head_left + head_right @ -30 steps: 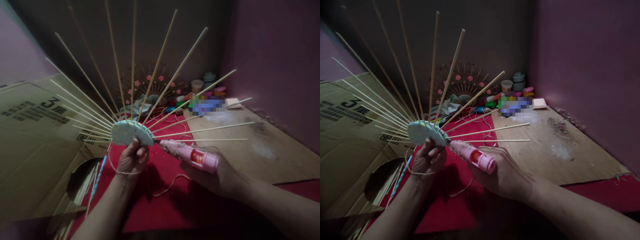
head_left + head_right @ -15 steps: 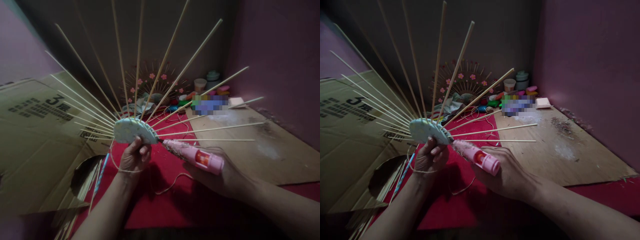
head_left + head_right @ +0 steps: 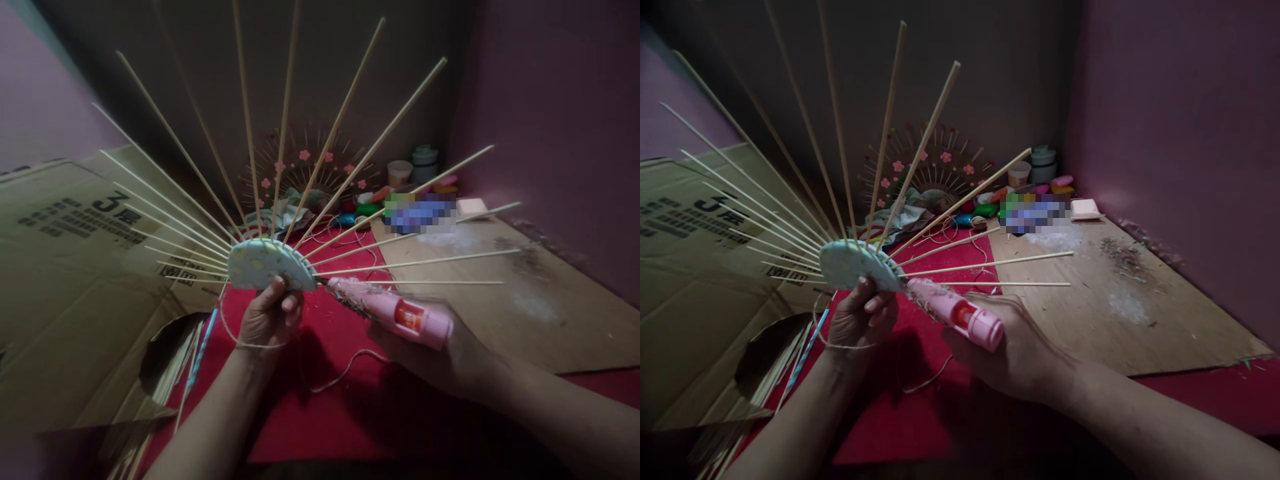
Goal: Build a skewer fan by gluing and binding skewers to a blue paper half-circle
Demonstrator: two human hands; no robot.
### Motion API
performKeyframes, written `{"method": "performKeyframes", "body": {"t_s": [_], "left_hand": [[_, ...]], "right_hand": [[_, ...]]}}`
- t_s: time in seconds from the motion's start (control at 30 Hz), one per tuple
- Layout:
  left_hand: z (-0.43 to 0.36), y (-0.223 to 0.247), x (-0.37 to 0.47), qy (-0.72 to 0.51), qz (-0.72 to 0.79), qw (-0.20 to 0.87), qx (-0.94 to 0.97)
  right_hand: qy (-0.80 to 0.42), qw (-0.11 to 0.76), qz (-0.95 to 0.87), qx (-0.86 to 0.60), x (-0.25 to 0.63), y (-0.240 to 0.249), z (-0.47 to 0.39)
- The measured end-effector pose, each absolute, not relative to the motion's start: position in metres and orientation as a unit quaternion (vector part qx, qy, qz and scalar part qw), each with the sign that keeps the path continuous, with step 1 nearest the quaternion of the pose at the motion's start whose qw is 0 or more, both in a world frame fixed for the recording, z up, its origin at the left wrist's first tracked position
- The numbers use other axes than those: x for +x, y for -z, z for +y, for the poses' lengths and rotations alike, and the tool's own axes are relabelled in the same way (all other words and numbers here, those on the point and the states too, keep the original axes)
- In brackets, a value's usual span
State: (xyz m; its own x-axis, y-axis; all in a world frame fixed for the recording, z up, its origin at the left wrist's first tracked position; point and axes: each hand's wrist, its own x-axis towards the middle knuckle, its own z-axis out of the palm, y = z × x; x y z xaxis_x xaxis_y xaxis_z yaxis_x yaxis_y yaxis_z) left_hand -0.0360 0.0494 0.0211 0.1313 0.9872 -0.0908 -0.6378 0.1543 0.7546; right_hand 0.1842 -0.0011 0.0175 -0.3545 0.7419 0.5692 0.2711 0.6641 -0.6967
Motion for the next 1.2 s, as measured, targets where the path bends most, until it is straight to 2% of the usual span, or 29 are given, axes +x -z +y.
{"method": "performKeyframes", "body": {"t_s": [0.2,0.57,0.83,0.97,1.1,1.2], "left_hand": [[0.047,-0.024,-0.033,-0.598,0.316,0.685,0.271],[0.051,-0.018,-0.03,-0.598,0.29,0.669,0.331],[0.052,-0.018,-0.03,-0.606,0.279,0.668,0.33],[0.051,-0.022,-0.029,-0.629,0.298,0.655,0.295],[0.054,-0.028,-0.029,-0.639,0.332,0.65,0.244],[0.056,-0.032,-0.027,-0.63,0.362,0.651,0.22]], "right_hand": [[-0.251,0.435,-0.809,-0.305,0.185,-0.018,0.002],[-0.228,0.429,-0.81,-0.33,0.188,-0.012,0.003],[-0.255,0.435,-0.803,-0.317,0.189,-0.007,0.007],[-0.233,0.4,-0.83,-0.312,0.196,-0.02,0.004],[-0.188,0.332,-0.847,-0.371,0.209,-0.033,-0.003],[-0.146,0.319,-0.834,-0.425,0.225,-0.03,-0.008]]}}
